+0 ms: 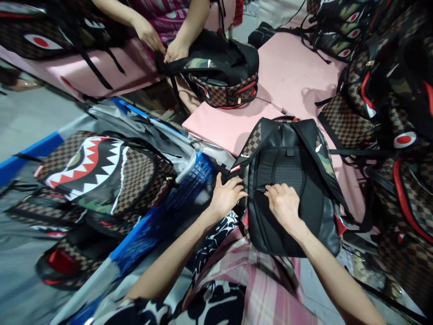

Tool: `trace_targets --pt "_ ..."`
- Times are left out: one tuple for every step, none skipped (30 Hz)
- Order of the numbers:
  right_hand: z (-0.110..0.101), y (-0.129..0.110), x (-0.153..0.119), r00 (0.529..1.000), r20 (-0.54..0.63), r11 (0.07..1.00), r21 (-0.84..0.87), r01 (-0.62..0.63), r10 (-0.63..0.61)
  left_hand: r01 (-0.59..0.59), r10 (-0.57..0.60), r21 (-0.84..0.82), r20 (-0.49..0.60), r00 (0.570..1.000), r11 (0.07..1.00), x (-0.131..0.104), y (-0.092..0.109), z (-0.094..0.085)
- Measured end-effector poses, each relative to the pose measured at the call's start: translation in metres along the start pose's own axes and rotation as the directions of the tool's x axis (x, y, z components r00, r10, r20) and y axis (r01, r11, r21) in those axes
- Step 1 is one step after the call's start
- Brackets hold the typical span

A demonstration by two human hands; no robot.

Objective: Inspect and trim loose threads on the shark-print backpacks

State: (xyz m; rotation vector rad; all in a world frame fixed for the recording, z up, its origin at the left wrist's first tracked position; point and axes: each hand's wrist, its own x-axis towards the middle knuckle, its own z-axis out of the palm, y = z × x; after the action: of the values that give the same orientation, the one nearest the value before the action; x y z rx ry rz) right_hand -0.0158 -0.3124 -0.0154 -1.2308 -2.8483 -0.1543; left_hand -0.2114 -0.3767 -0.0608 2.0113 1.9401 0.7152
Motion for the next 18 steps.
trace_targets --pt "0.000 -0.002 0.002 1.000 0.004 1.000 -0.014 0.012 -0.012 0.049 -0.049 0.014 -0.053 0.997 0.999 0.002 0.000 0.001" --pt "0.001 -0.005 0.005 1.000 0.016 0.999 -0.026 0.025 -0.025 0.104 -0.100 0.026 -0.113 0.989 0.994 0.006 0.001 0.003" --pt "0.001 -0.006 0.006 0.999 0.033 0.999 -0.029 0.038 -0.037 0.146 -0.137 0.037 -0.168 0.976 0.989 0.012 0.002 0.005" --pt "0.001 -0.007 0.007 0.997 0.053 0.999 -0.019 0.049 -0.048 0.165 -0.151 0.046 -0.211 0.966 0.985 0.018 0.004 0.008" --pt "0.001 -0.007 0.007 0.996 0.070 0.999 0.003 0.051 -0.052 0.157 -0.141 0.051 -0.234 0.962 0.986 0.024 0.004 0.011" --pt "0.001 -0.007 0.006 0.996 0.081 0.999 0.028 0.044 -0.046 0.129 -0.114 0.049 -0.236 0.965 0.990 0.031 0.005 0.014" --pt "0.001 -0.005 0.005 0.996 0.082 0.998 0.052 0.028 -0.033 0.092 -0.081 0.042 -0.222 0.972 0.995 0.037 0.005 0.017" --pt "0.001 -0.003 0.005 0.997 0.072 0.998 0.067 0.006 -0.010 0.063 -0.055 0.032 -0.201 0.978 0.998 0.042 0.004 0.019" --pt "0.001 0.000 0.004 0.998 0.052 0.997 0.070 -0.021 0.018 0.046 -0.041 0.021 -0.180 0.983 0.999 0.047 0.003 0.022" --pt "0.001 0.002 0.006 0.999 0.027 0.997 0.063 -0.049 0.047 0.043 -0.041 0.011 -0.167 0.985 0.999 0.050 0.002 0.025" --pt "0.001 0.004 0.008 0.998 0.002 0.996 0.048 -0.070 0.070 0.048 -0.047 0.000 -0.160 0.986 0.999 0.052 0.001 0.027" --pt "0.002 0.005 0.013 0.996 -0.017 0.996 0.030 -0.083 0.084 0.056 -0.057 -0.010 -0.153 0.987 0.998 0.053 0.000 0.028" --pt "0.003 0.006 0.018 0.996 -0.028 0.996 0.010 -0.090 0.091 0.064 -0.067 -0.023 -0.146 0.987 0.998 0.052 -0.001 0.030" --pt "0.004 0.005 0.024 0.995 -0.031 0.996 -0.013 -0.091 0.091 0.069 -0.074 -0.036 -0.136 0.988 0.997 0.051 -0.002 0.030" --pt "0.005 0.004 0.030 0.996 -0.025 0.996 -0.036 -0.086 0.085 0.073 -0.079 -0.049 -0.124 0.989 0.996 0.050 -0.003 0.031" --pt "0.006 0.002 0.036 0.997 -0.011 0.995 -0.057 -0.076 0.076 0.076 -0.083 -0.058 -0.114 0.990 0.995 0.048 -0.003 0.031" --pt "0.007 -0.001 0.041 0.998 0.007 0.995 -0.074 -0.062 0.063 0.078 -0.085 -0.066 -0.105 0.991 0.995 0.047 -0.003 0.031" --pt "0.008 -0.003 0.044 0.999 0.024 0.995 -0.086 -0.047 0.049 0.079 -0.086 -0.071 -0.100 0.991 0.994 0.046 -0.004 0.030"
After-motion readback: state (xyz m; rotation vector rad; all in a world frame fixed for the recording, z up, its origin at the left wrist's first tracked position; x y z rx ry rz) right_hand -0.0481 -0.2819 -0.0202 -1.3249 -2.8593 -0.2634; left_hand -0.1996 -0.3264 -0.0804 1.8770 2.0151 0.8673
